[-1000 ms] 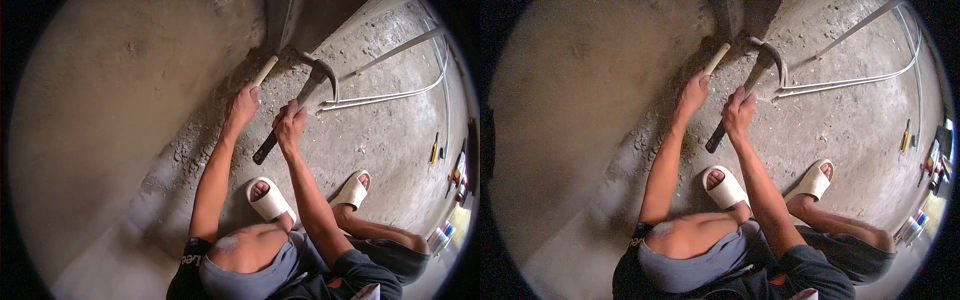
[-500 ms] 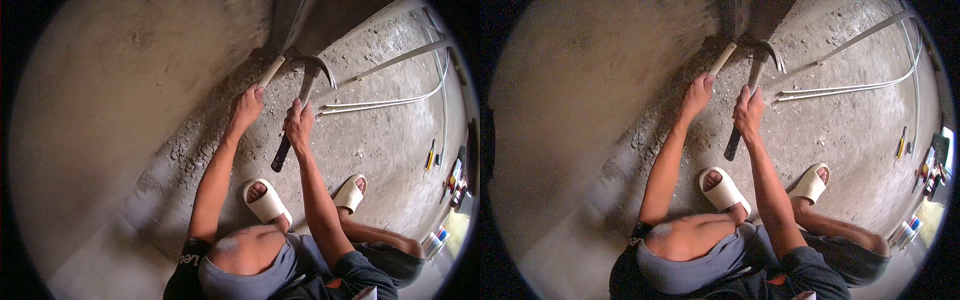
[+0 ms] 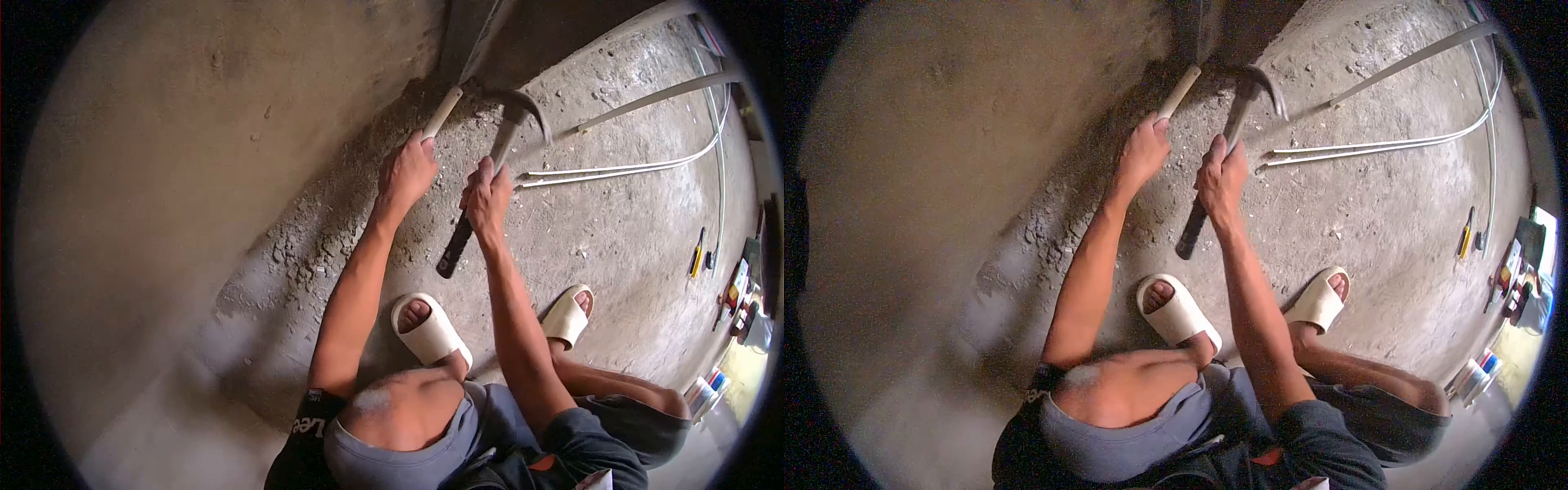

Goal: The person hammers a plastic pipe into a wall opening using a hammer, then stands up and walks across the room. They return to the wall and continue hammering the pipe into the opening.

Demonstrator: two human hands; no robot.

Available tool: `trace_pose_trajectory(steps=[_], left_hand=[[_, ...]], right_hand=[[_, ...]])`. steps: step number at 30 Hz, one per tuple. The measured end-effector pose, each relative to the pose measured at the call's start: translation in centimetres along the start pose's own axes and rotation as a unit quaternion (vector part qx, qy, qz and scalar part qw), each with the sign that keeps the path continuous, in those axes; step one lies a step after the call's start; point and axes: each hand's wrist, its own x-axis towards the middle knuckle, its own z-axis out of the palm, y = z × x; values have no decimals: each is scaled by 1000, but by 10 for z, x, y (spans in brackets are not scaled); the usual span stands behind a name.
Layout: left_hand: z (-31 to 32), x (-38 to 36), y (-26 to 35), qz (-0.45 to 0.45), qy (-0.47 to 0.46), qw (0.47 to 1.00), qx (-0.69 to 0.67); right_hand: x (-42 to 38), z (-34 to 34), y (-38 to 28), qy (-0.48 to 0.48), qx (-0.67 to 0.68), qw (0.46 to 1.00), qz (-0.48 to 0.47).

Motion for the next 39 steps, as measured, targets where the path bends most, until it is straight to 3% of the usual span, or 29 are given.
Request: trace_pose_trajectory(steps=[4, 6, 8, 10, 13, 20, 22, 25, 26, 28, 29, 33, 36, 39], left_hand=[[-6, -3, 6, -6, -12, 998, 57], [-11, -3, 3, -7, -19, 999, 43], [-11, -5, -7, -4, -28, 999, 29], [-18, -6, -17, -9, -4, 999, -31], [-24, -5, -26, 11, -23, 998, -65], [-25, -5, -15, 3, -30, 999, -13], [-21, 1, -27, 33, -18, 999, -23], [-21, 3, -42, 56, -27, 997, -49], [-23, 3, -43, 49, -48, 995, -67], [-24, -2, -41, 51, -37, 995, -74], [-25, -2, -39, 55, -24, 995, -80], [-30, -6, -30, 34, -53, 996, -65], [-26, -4, -24, 66, -32, 996, -51], [-25, 2, -24, 43, -61, 997, -36]], right_hand=[[-14, 19, -3, 74, 63, 995, -33], [-9, 22, 0, 67, 57, 996, -3], [5, 13, 6, -55, -79, 992, 83], [8, 8, 14, -45, -70, 993, 80], [-7, 4, 13, -2, 2, 999, 44], [-8, 7, 6, -11, -66, 998, 8], [-13, 12, 9, 37, -68, 995, -59], [-22, 32, 17, 97, 2, 994, -59], [-18, 35, 19, 87, -117, 987, -71], [2, 25, 12, -35, -260, 961, -92], [7, 22, 15, -39, -222, 974, -24], [-7, 13, 6, 19, -48, 999, 5], [-15, 13, -9, 15, 5, 1000, 27], [-8, 12, 7, 24, -48, 998, -16]])
